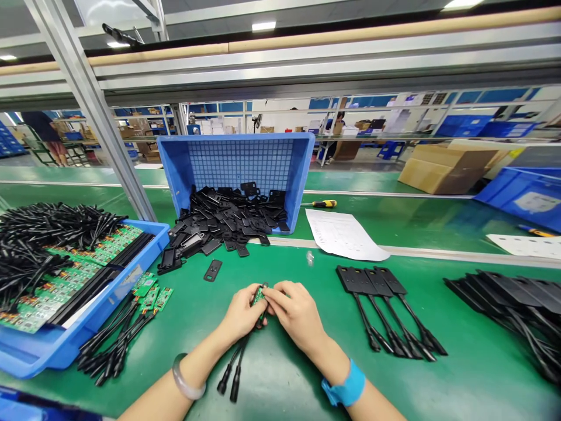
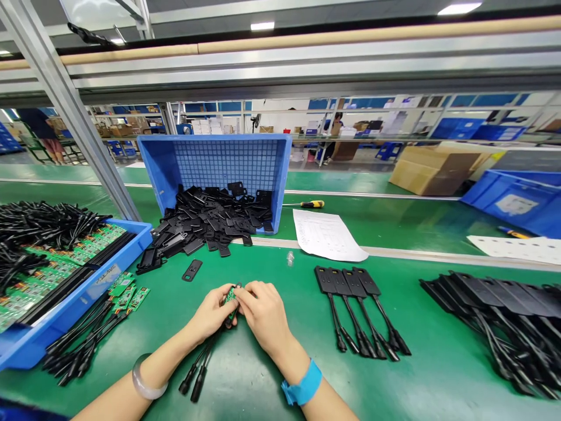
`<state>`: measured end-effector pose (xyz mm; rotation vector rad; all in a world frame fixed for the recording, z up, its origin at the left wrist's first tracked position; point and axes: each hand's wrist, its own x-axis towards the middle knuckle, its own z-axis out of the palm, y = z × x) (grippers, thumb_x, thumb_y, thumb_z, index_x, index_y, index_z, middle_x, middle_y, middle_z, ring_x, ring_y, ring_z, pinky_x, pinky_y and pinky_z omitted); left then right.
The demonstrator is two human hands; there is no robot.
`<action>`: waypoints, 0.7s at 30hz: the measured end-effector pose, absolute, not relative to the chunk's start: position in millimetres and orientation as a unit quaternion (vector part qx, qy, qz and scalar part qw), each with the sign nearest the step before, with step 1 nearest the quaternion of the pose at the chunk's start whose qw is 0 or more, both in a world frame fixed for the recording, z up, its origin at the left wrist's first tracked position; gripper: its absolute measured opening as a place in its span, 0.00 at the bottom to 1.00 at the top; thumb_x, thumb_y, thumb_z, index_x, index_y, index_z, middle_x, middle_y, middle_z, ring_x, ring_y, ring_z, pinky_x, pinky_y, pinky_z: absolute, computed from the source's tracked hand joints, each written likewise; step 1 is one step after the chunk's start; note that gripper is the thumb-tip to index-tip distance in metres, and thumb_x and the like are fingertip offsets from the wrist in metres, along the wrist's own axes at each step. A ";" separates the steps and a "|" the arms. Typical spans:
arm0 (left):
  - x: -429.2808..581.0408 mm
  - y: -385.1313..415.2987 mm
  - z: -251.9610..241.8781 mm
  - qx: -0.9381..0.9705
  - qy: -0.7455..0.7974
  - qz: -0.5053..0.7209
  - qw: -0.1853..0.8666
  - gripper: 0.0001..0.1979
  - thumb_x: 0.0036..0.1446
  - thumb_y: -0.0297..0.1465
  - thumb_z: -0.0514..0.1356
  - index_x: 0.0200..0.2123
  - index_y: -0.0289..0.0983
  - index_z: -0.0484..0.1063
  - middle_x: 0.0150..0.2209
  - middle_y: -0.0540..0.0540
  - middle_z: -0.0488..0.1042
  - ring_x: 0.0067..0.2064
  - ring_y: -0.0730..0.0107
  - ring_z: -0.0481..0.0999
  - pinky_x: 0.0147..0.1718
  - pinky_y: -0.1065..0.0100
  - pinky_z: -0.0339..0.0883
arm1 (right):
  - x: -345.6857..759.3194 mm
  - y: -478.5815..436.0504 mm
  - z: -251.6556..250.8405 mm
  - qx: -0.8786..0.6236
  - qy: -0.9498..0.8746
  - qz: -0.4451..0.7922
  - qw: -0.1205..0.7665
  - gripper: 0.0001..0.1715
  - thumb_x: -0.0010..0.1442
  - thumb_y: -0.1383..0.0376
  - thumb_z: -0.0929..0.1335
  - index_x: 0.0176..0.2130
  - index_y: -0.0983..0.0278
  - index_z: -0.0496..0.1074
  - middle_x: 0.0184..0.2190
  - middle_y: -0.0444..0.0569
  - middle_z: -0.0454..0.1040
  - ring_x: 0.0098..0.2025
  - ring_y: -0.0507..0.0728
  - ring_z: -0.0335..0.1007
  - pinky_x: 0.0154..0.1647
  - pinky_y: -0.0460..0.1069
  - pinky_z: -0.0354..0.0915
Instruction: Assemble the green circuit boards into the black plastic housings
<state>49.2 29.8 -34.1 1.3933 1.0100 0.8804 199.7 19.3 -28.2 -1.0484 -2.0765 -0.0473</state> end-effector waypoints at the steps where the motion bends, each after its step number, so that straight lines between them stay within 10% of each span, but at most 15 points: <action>1: 49.9 29.3 -35.1 0.610 0.435 0.369 0.550 0.07 0.53 0.33 0.55 0.34 0.36 0.67 0.25 0.51 0.71 0.19 0.76 0.70 0.16 0.76 0.62 | 200.2 20.0 -28.3 -0.413 -0.823 -0.029 0.389 0.16 0.68 0.65 0.59 0.40 0.62 0.75 0.30 0.49 0.70 0.32 0.55 0.64 0.33 0.50 0.55; 21: 50.0 24.7 -31.1 0.676 0.477 0.325 0.457 0.09 0.50 0.26 0.51 0.33 0.38 0.70 0.24 0.51 0.75 0.20 0.71 0.74 0.19 0.74 0.61 | 201.8 25.9 -31.2 -0.404 -0.838 -0.017 0.366 0.15 0.68 0.67 0.60 0.32 0.64 0.72 0.28 0.48 0.72 0.32 0.55 0.64 0.35 0.51 0.54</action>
